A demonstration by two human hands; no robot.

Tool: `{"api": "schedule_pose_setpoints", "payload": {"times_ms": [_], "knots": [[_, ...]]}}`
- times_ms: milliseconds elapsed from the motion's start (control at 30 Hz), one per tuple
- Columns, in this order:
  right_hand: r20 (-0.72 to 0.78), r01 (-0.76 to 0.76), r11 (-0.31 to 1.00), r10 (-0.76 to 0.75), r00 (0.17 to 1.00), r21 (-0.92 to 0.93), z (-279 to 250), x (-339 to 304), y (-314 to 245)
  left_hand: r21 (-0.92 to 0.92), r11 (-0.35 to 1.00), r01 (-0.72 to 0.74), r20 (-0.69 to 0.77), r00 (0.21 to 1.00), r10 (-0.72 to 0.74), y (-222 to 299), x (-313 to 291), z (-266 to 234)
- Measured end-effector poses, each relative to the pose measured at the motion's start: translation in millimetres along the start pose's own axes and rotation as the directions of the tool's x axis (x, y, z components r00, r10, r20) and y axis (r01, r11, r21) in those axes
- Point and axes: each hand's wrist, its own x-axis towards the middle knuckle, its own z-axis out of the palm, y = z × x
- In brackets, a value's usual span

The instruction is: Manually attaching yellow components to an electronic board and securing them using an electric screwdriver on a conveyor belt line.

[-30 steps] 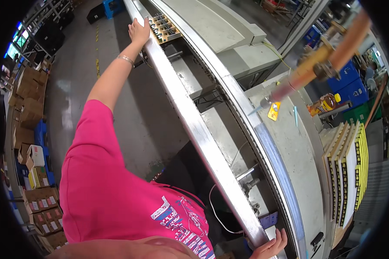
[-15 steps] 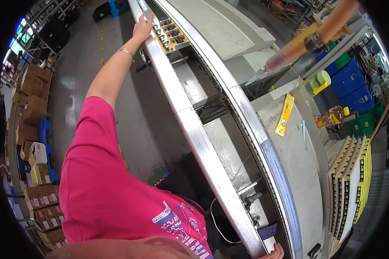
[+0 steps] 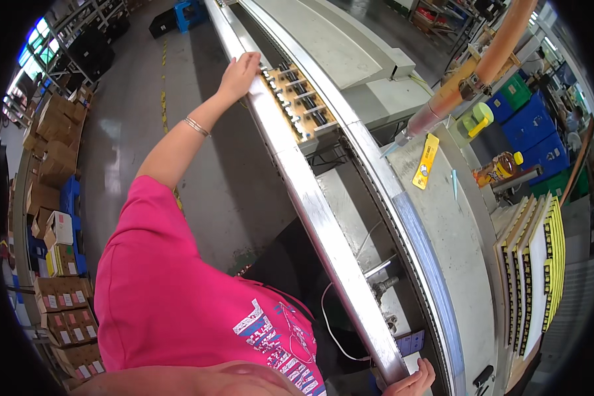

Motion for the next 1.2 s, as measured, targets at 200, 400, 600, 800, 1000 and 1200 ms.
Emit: {"api": "schedule_pose_setpoints", "payload": {"times_ms": [200, 400, 600, 800, 1000, 1200], "knots": [[0.136, -0.055, 0.998, 0.06, 0.989, -0.037, -17.8, -14.6, 27.5, -0.108, 0.993, -0.051, 0.128, 0.99, 0.065, 62.2, -61.7, -1.8], [0.144, -0.009, 0.995, 0.023, 0.989, -0.094, -10.4, 7.0, 10.8, -0.237, 0.971, -0.032, 0.332, 0.936, 0.112, 136.2, -128.8, 6.0], [0.148, -0.035, 0.999, 0.04, 0.988, -0.038, -4.2, 19.2, 22.9, -0.364, 0.924, -0.116, 0.493, 0.818, 0.297, 189.6, -169.3, 43.0], [0.145, -0.063, 0.998, 0.061, 0.988, 0.01, -7.6, 60.0, 41.2, -0.458, 0.878, -0.14, 0.581, 0.7, 0.415, 234.9, -215.5, 74.7], [-0.073, 0.065, 0.959, -0.088, 0.993, -0.277, -34.1, 134.7, 111.5, -0.483, 0.844, -0.233, 0.65, 0.551, 0.524, 279.6, -233.8, 90.5], [-0.505, -0.114, 0.934, -0.078, 0.859, -0.338, -87.5, 237.0, 271.9, -0.555, 0.807, -0.203, 0.636, 0.521, 0.569, 354.6, -225.5, 104.9]]}}
